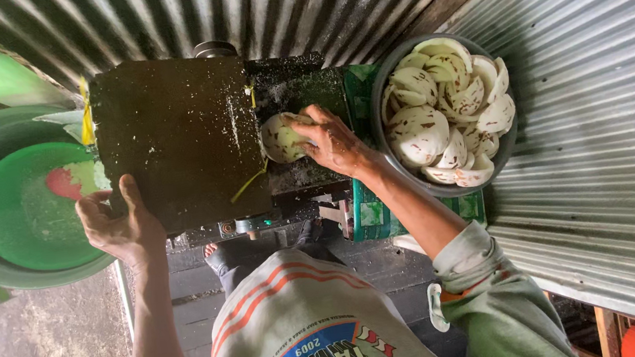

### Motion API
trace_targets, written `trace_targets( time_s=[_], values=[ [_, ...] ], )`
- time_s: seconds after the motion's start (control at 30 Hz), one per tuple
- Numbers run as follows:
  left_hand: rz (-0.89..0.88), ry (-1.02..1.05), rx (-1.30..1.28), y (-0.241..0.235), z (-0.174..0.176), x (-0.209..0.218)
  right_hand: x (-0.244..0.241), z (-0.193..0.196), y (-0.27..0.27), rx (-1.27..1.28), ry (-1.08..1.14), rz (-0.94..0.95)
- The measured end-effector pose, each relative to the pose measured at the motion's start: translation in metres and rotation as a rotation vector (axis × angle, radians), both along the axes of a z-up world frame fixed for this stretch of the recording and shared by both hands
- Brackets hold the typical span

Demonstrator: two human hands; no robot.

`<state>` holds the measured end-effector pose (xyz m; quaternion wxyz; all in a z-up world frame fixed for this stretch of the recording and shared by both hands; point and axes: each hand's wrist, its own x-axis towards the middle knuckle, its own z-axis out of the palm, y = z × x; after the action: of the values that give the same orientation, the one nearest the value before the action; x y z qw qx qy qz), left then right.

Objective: The person grates coconut pieces using a manual grater. They pick up coconut pieces from a bowl and rub them against the grater surface, collecting the grated material in a green basin below.

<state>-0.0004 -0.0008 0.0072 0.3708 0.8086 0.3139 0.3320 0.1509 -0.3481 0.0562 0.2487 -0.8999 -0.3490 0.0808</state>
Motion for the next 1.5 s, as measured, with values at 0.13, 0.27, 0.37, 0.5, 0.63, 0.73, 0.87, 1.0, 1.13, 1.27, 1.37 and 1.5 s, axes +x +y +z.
trace_targets(
  time_s=[0.13,0.27,0.37,0.5,0.63,0.73,0.87,1.0,1.13,1.27,1.37,1.5],
  values=[
    [-0.027,-0.053,-0.050,-0.002,-0.001,0.000,-0.005,-0.010,-0.001,-0.110,0.038,-0.031],
    [-0.009,-0.003,0.002,0.002,-0.004,0.000,-0.005,-0.021,0.000,-0.226,0.030,-0.046],
    [-0.020,-0.036,-0.020,0.001,-0.004,0.002,-0.003,-0.023,0.002,-0.210,-0.051,-0.032],
    [-0.011,-0.019,-0.010,0.000,-0.004,-0.002,-0.005,-0.023,0.008,-0.171,-0.104,-0.052],
    [-0.007,-0.062,-0.021,0.000,-0.005,0.003,-0.002,-0.026,0.013,-0.296,0.074,-0.099],
    [0.021,-0.062,-0.015,0.000,-0.006,0.006,-0.001,-0.032,0.017,-0.235,-0.022,-0.084],
    [-0.022,-0.114,-0.045,-0.002,-0.006,0.003,-0.002,-0.033,0.020,-0.236,-0.048,-0.073],
    [0.001,-0.110,0.050,-0.001,-0.008,0.002,-0.003,-0.032,0.026,-0.232,-0.004,-0.091],
    [0.008,-0.067,0.035,0.001,-0.009,0.004,0.000,-0.035,0.029,-0.188,-0.074,-0.077],
    [-0.001,-0.063,0.008,0.001,-0.007,0.002,0.005,-0.046,0.032,-0.254,-0.017,-0.098],
    [-0.001,-0.017,0.031,0.000,-0.004,0.001,0.007,-0.053,0.033,-0.325,0.090,-0.138],
    [0.032,0.021,0.014,0.001,-0.005,0.002,0.007,-0.064,0.035,-0.274,0.065,-0.139]
  ],
)
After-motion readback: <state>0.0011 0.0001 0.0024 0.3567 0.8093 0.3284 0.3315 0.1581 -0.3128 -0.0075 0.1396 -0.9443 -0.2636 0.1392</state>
